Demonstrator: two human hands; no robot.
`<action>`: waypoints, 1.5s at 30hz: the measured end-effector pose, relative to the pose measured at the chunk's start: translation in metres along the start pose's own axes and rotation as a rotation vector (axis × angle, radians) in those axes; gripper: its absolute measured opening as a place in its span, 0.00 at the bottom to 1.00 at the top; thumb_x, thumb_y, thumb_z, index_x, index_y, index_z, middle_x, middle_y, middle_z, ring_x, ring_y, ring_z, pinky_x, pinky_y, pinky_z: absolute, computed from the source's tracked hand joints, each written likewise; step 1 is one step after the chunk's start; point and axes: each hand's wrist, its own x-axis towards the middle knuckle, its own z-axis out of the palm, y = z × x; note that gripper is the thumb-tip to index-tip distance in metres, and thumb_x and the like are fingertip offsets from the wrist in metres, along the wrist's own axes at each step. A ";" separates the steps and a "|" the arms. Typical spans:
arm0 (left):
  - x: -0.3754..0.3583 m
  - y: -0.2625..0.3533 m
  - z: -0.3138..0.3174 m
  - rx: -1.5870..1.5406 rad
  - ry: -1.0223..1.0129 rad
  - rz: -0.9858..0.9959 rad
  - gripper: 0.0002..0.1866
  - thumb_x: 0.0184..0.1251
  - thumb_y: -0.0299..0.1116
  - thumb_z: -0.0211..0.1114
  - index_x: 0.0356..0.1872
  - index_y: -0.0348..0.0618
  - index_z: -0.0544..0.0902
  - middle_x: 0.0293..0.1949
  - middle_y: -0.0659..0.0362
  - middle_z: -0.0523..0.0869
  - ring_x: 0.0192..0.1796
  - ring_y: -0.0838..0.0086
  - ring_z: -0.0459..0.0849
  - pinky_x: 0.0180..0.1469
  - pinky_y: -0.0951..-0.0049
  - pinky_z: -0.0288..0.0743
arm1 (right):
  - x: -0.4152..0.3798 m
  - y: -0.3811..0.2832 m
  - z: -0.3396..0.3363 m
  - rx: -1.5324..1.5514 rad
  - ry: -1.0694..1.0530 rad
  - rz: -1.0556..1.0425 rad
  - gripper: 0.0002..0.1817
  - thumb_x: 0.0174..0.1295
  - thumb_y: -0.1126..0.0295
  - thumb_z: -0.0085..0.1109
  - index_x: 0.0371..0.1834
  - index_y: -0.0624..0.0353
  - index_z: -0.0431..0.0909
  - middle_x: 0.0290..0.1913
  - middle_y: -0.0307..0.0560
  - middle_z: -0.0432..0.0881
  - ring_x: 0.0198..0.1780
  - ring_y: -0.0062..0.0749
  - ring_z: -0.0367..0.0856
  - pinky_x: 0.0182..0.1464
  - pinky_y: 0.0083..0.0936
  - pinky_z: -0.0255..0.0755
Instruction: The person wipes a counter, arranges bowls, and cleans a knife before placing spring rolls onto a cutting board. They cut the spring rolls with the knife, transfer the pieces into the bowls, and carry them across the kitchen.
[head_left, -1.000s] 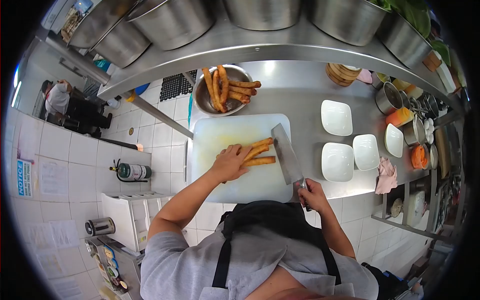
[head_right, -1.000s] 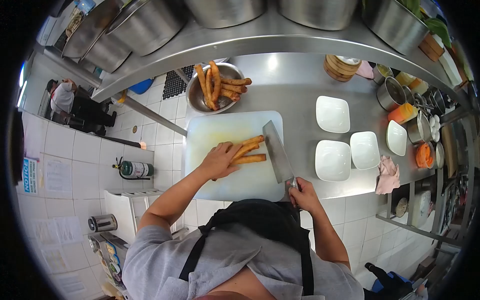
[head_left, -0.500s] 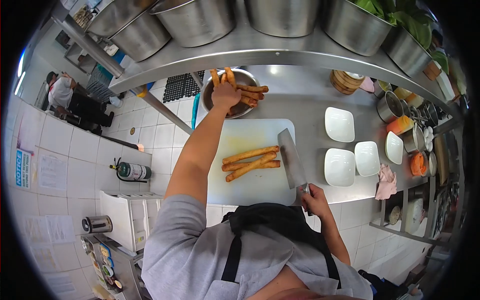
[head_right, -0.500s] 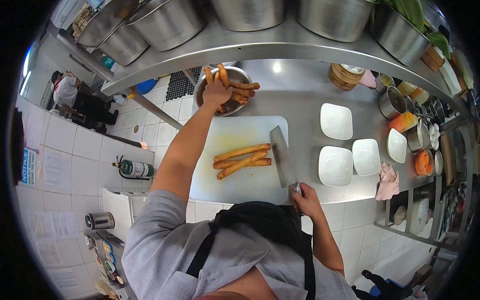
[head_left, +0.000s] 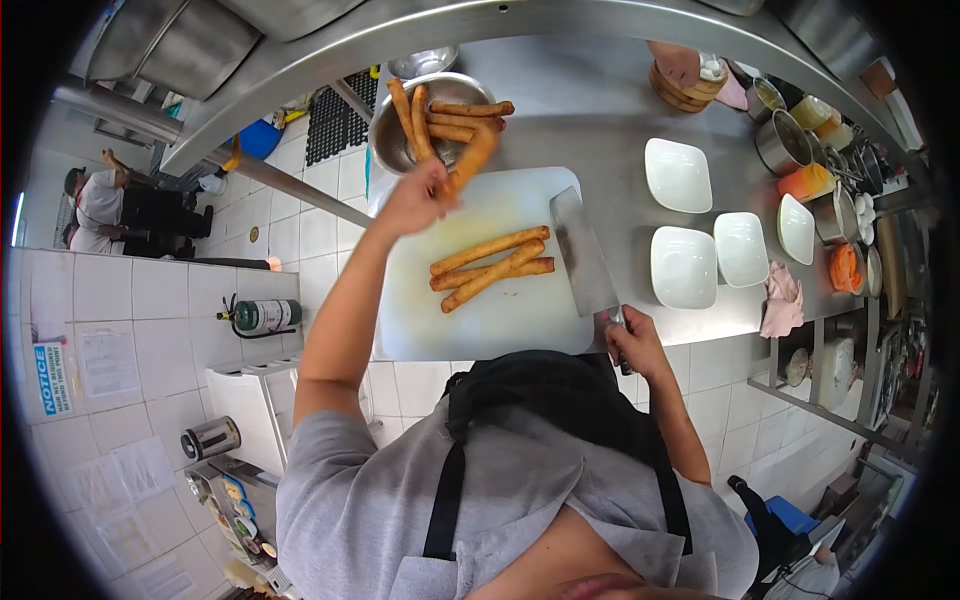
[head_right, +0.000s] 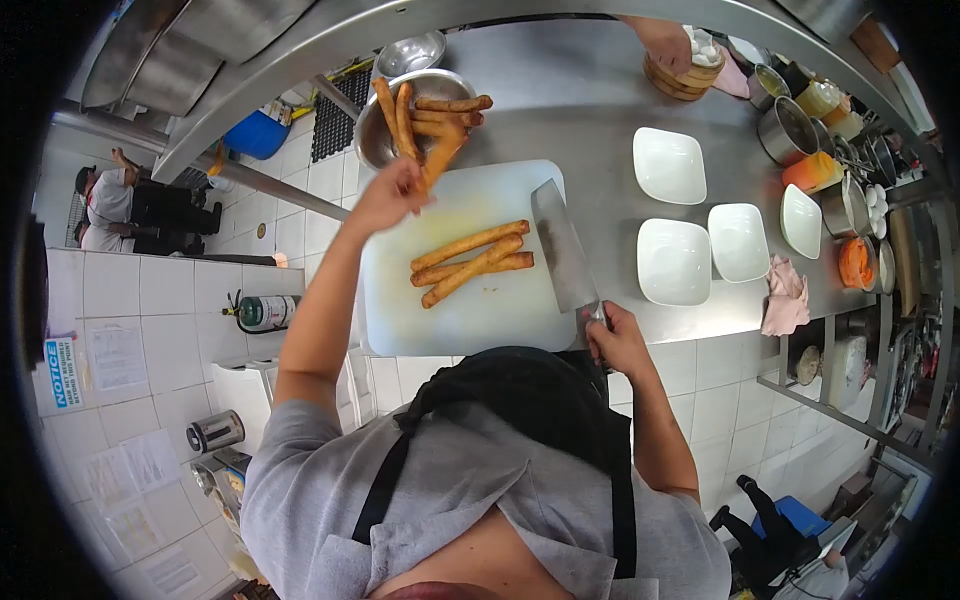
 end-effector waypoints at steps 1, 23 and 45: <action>-0.017 -0.010 0.012 0.166 0.024 0.077 0.21 0.58 0.29 0.80 0.41 0.44 0.72 0.30 0.59 0.85 0.36 0.68 0.88 0.38 0.64 0.78 | 0.001 0.001 -0.001 0.004 0.002 -0.019 0.12 0.69 0.72 0.55 0.51 0.65 0.78 0.22 0.39 0.77 0.18 0.23 0.74 0.21 0.24 0.70; 0.078 -0.043 -0.036 0.636 0.844 0.228 0.24 0.66 0.47 0.70 0.46 0.32 0.86 0.48 0.37 0.89 0.54 0.44 0.87 0.55 0.55 0.80 | -0.004 -0.008 -0.002 -0.072 -0.009 -0.017 0.13 0.68 0.75 0.53 0.53 0.66 0.77 0.23 0.39 0.77 0.18 0.22 0.74 0.21 0.24 0.70; -0.122 -0.023 0.137 0.649 0.185 0.386 0.17 0.61 0.34 0.76 0.50 0.40 0.86 0.45 0.50 0.82 0.51 0.52 0.80 0.54 0.54 0.74 | -0.008 -0.013 -0.006 -0.124 -0.006 0.018 0.12 0.71 0.71 0.57 0.51 0.68 0.77 0.24 0.40 0.77 0.19 0.22 0.75 0.22 0.25 0.72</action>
